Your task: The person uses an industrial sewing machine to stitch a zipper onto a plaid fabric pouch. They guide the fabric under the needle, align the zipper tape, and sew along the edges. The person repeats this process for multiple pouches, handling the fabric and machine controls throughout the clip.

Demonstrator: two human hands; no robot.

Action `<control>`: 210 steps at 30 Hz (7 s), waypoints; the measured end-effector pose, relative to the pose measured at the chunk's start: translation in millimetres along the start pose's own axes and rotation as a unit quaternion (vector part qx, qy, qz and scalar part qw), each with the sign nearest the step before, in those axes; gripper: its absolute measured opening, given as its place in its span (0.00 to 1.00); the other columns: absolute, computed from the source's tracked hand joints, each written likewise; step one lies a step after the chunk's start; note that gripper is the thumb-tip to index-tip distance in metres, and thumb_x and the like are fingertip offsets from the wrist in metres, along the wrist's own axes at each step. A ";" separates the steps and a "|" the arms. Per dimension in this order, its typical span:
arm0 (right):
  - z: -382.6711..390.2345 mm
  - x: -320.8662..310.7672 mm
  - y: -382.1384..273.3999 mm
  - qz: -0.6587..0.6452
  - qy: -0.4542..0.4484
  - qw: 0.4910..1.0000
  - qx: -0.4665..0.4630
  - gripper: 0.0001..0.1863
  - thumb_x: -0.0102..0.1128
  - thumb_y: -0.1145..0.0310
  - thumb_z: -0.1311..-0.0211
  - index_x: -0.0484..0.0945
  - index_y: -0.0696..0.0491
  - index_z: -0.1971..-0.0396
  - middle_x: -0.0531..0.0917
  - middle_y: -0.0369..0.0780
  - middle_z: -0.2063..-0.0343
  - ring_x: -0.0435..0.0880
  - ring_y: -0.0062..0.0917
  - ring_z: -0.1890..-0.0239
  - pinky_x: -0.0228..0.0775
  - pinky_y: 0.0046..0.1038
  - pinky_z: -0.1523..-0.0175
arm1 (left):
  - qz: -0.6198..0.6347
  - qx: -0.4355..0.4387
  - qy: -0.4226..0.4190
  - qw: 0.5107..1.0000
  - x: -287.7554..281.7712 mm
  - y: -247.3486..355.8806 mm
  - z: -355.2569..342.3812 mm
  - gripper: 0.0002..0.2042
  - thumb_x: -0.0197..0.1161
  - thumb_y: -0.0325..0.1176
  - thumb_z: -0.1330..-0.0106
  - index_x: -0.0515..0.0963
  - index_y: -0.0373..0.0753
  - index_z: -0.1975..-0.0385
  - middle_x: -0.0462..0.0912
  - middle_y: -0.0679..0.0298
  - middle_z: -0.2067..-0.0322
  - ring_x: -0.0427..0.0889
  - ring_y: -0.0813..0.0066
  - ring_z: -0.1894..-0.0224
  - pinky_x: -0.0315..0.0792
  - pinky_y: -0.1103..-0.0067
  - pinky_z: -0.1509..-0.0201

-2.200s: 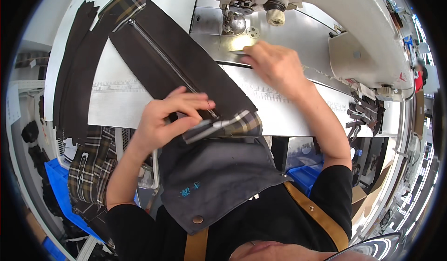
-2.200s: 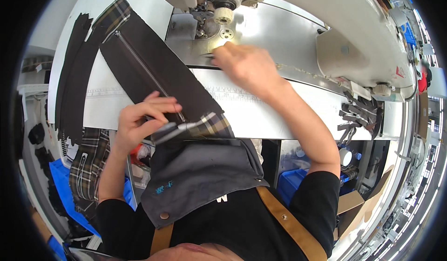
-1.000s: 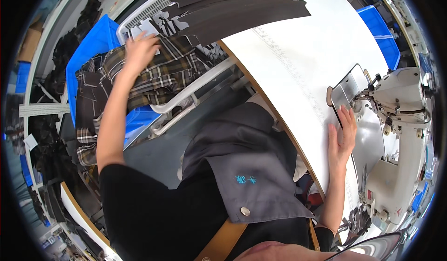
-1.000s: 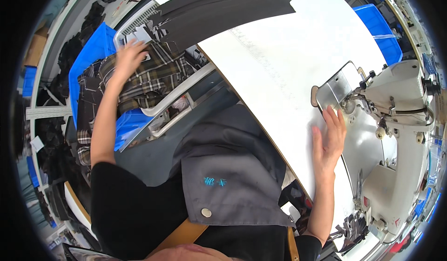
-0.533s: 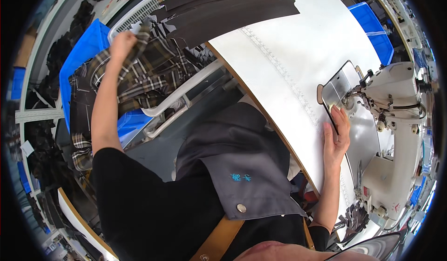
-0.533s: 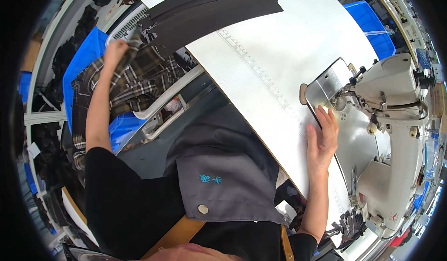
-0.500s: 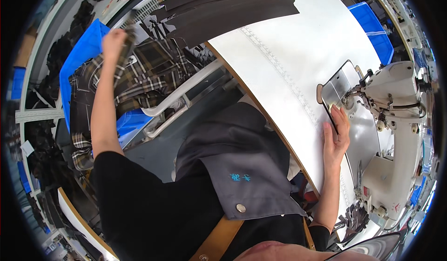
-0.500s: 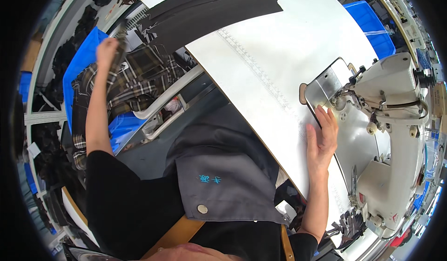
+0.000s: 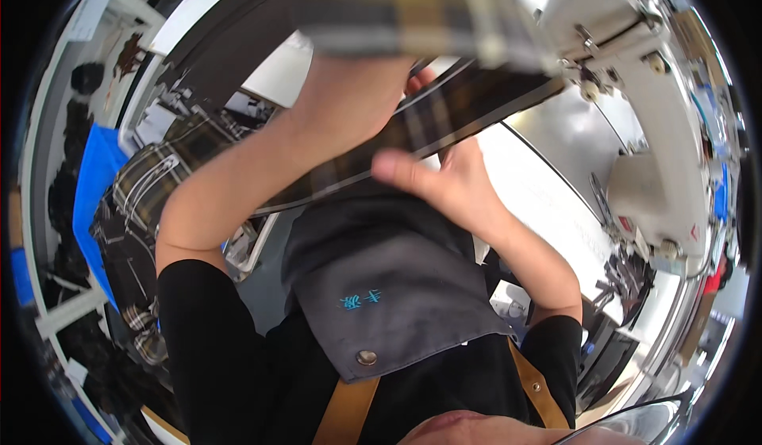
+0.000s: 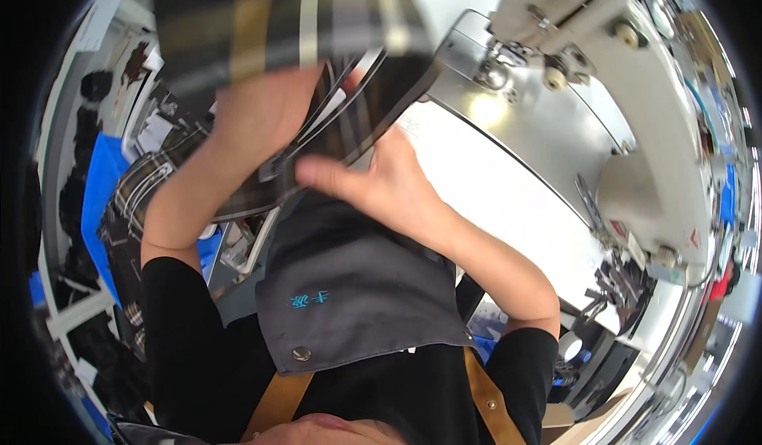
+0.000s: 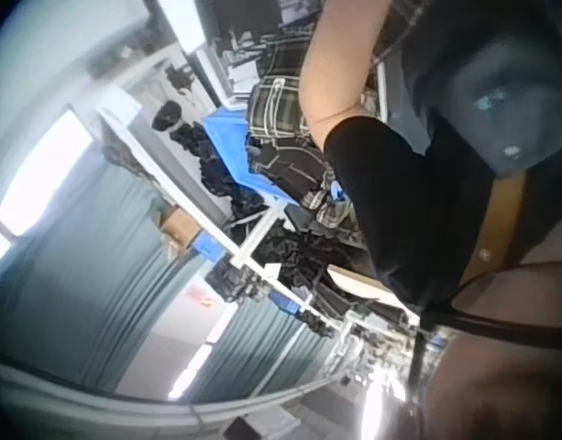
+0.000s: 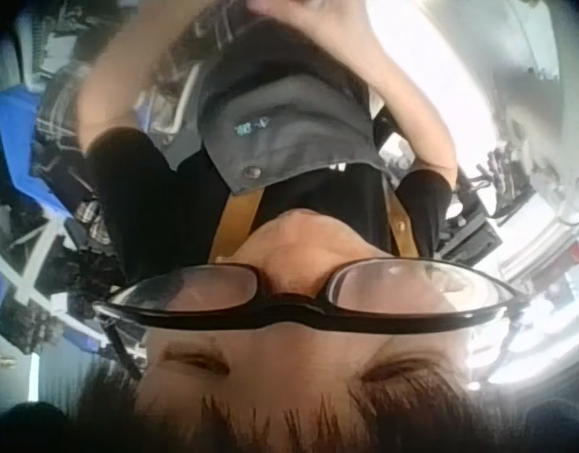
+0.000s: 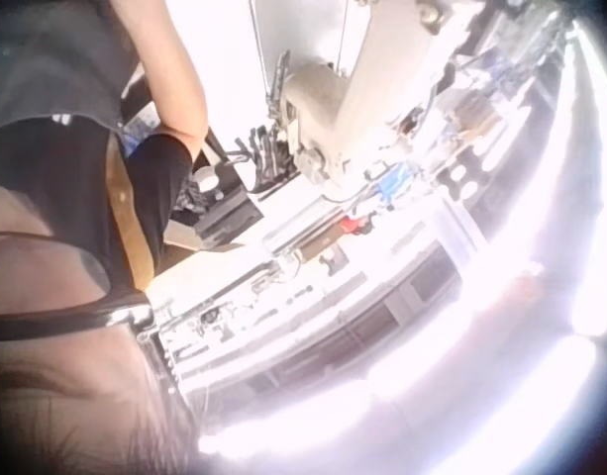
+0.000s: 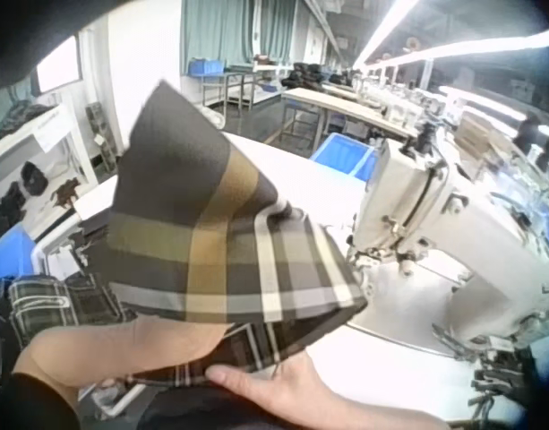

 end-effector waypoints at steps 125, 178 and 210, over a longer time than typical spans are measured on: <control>39.3 -127.2 -38.8 0.305 -0.156 0.937 -0.071 0.27 0.71 0.64 0.62 0.77 0.57 0.57 0.80 0.45 0.65 0.78 0.40 0.65 0.69 0.34 0.59 | 0.676 -0.215 -0.527 0.468 84.7 107.8 25.3 0.13 0.49 0.27 0.30 0.71 0.28 0.50 0.80 0.56 0.55 0.78 0.75 0.52 0.70 0.80 0.46; 11.5 -156.1 49.2 0.439 0.141 0.877 -0.133 0.13 0.58 0.83 0.48 0.77 0.56 0.62 0.81 0.39 0.58 0.83 0.27 0.65 0.75 0.22 0.65 | 0.098 0.204 -0.092 0.970 154.1 22.9 -62.3 0.11 0.63 0.31 0.42 0.79 0.41 0.59 0.77 0.71 0.55 0.76 0.74 0.54 0.53 0.54 0.36; 5.2 -148.0 56.4 0.549 0.128 0.813 -0.146 0.10 0.60 0.77 0.55 0.79 0.56 0.68 0.83 0.40 0.62 0.82 0.33 0.70 0.76 0.30 0.65 | 0.090 0.211 -0.070 0.971 154.4 22.9 -59.5 0.12 0.60 0.30 0.44 0.80 0.44 0.60 0.81 0.76 0.56 0.76 0.80 0.57 0.51 0.50 0.36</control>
Point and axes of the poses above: each hand's wrist, its own z-axis away from the middle knuckle, its own x-axis out of the palm, y = z × x, the point moved 5 cm from there along -z, towards the middle knuckle
